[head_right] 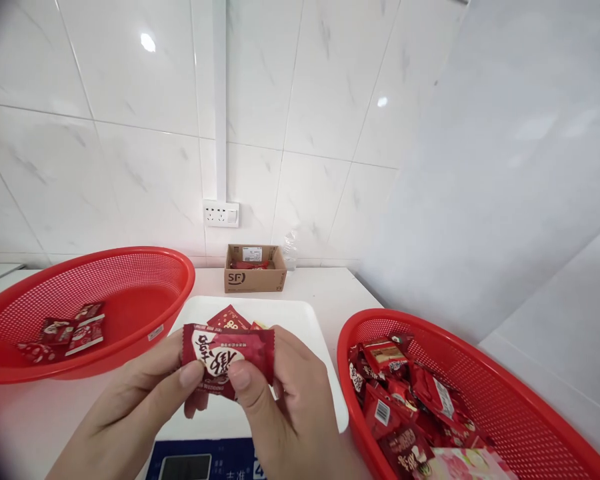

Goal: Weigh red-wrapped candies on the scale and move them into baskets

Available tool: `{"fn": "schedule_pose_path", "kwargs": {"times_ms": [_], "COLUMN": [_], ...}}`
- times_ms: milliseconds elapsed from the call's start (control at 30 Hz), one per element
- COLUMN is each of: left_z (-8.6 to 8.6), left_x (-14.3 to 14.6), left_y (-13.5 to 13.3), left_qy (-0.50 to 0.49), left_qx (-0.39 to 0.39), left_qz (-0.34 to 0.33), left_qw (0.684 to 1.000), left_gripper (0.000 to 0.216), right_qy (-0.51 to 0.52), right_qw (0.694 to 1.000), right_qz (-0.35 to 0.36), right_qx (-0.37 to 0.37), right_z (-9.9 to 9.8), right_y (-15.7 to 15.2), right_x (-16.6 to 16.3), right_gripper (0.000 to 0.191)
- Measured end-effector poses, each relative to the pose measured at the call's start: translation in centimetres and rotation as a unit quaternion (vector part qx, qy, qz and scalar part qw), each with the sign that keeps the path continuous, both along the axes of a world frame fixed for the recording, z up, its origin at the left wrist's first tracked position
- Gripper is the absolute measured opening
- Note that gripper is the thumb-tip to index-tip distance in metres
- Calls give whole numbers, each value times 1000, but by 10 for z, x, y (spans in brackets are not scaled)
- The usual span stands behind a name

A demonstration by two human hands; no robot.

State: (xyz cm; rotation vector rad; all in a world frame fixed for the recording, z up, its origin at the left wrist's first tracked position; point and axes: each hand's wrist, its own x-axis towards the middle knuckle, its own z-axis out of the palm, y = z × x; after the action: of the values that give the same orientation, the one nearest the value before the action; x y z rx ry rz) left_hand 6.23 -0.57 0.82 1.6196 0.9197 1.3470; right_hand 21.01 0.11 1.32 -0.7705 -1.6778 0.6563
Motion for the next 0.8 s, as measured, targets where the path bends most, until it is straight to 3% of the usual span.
{"fn": "schedule_pose_path", "kwargs": {"times_ms": [267,467,567,667,800], "left_z": [5,4,2,0,-2], "left_x": [2,2,1,0,0], "left_y": [-2,1,1,1,1], "left_qy": [-2,-9,-7,30,77], "left_qx": [24,16,40,79,126], "left_qz": [-31,-43,-20,10,30], "left_qw": [999,999,999,996,989], "left_gripper": [18,18,17,17,16], "right_qy": [13,30,11,-28,-18], "right_qw": [999,999,999,1000,999], "right_qz": [-30,28,21,2,-19], "right_qx": [39,-24,-42,-8,47], "right_z": [6,7,2,-5,-8], "right_y": [-6,-5,-1,4,5], "right_x": [-2,-1,5,10,11], "right_gripper": [24,22,23,31,23]}}
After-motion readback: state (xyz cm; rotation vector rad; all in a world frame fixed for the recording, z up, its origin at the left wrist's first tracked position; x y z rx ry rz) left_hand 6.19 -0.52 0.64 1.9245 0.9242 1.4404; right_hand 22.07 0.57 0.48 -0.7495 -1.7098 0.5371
